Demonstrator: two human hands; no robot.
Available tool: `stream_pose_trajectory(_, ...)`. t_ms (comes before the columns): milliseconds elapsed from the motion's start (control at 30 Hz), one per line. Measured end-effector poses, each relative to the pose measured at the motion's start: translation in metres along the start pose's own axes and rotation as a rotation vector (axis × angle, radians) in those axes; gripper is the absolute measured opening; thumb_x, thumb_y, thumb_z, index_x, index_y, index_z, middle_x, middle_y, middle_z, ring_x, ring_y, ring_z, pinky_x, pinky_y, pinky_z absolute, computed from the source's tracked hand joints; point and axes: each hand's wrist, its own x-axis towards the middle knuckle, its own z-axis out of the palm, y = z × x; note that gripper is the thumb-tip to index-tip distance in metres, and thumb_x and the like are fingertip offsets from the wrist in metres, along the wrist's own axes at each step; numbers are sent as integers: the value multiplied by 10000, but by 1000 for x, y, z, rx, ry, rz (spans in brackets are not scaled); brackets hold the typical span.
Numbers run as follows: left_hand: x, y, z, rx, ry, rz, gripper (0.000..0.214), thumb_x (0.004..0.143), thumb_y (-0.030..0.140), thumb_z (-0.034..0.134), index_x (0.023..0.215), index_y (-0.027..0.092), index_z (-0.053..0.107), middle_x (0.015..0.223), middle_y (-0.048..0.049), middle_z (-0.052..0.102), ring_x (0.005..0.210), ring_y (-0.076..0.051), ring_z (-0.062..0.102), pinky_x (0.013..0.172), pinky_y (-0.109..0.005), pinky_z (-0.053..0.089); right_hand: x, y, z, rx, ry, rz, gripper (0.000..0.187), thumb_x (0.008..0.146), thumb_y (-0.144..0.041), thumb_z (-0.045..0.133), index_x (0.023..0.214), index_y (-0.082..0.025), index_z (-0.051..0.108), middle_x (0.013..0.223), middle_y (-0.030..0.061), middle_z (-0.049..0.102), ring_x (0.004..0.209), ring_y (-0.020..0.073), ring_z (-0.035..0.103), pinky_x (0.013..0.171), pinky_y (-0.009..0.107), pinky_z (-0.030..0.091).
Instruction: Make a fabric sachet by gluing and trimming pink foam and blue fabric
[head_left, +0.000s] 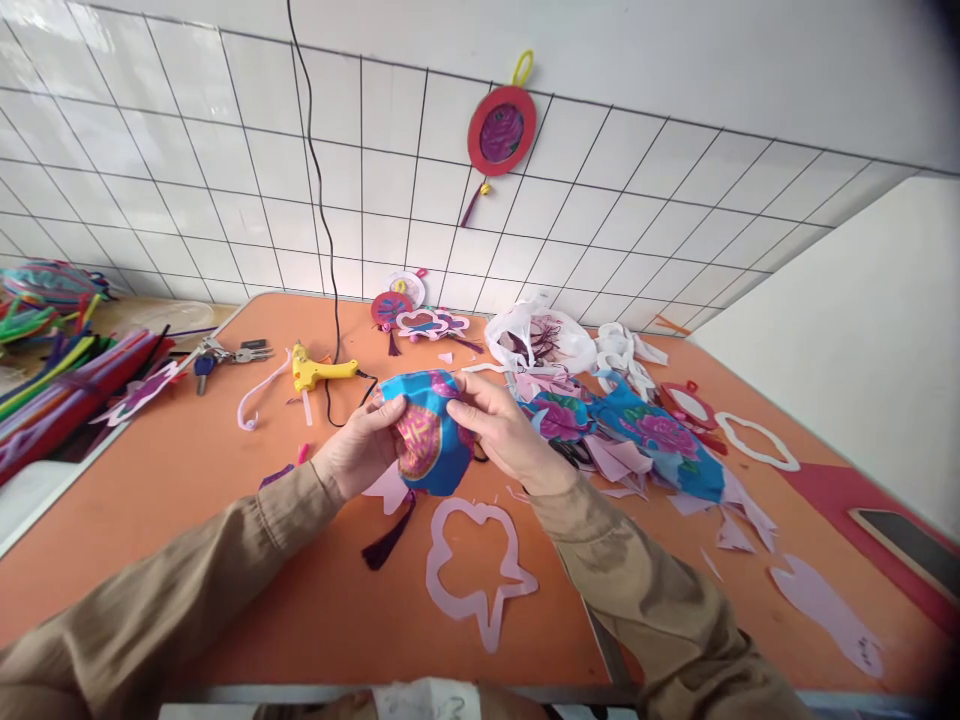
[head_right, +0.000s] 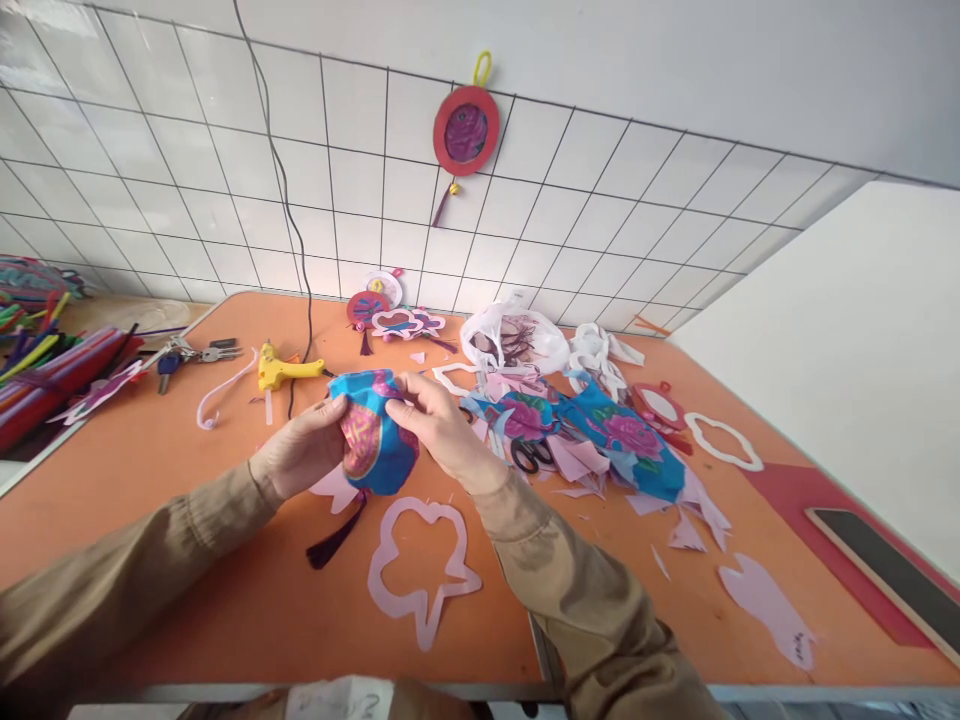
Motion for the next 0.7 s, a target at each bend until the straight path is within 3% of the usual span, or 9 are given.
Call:
stream_pose_trajectory(100,1,-5,-1,-135,10,-114,276,692,372,776,919,217,752,928,-66,768,892,-287,707,772,-376,544,1,0,-5,-94,25,-44,130,843,-320,607,883,-200,578,864,1,569,829,154,549,785,275,442)
stream_pose_trajectory(167,1,-9,-2,-144,83,-147,221,647,290,813,842,201,758,871,-55,770,818,-252,712,760,-354,544,1,-2,-5,-171,35,-34,121,839,-313,601,850,-198,568,840,-2,573,815,154,553,781,278,448)
stream_pose_trajectory(333,5,-10,-5,-63,227,-71,223,553,193,864,737,164,742,709,-15,739,633,-154,666,655,-275,518,3,-6,-5,-182,-21,12,165,795,-330,627,877,-188,603,903,27,636,866,178,597,828,309,472)
stream_pose_trajectory(500,9,-11,-7,-91,149,-12,226,620,289,844,778,153,754,793,-46,760,758,-188,689,779,-315,532,7,10,-7,-207,106,26,165,781,-322,643,826,-164,661,834,26,649,803,173,603,763,296,480)
stream_pose_trajectory(700,10,-24,-6,-41,83,-70,254,628,317,847,803,160,750,760,-44,751,679,-192,684,680,-327,552,9,15,-11,-203,144,16,199,803,-359,630,751,-167,638,758,17,638,714,157,606,648,269,481)
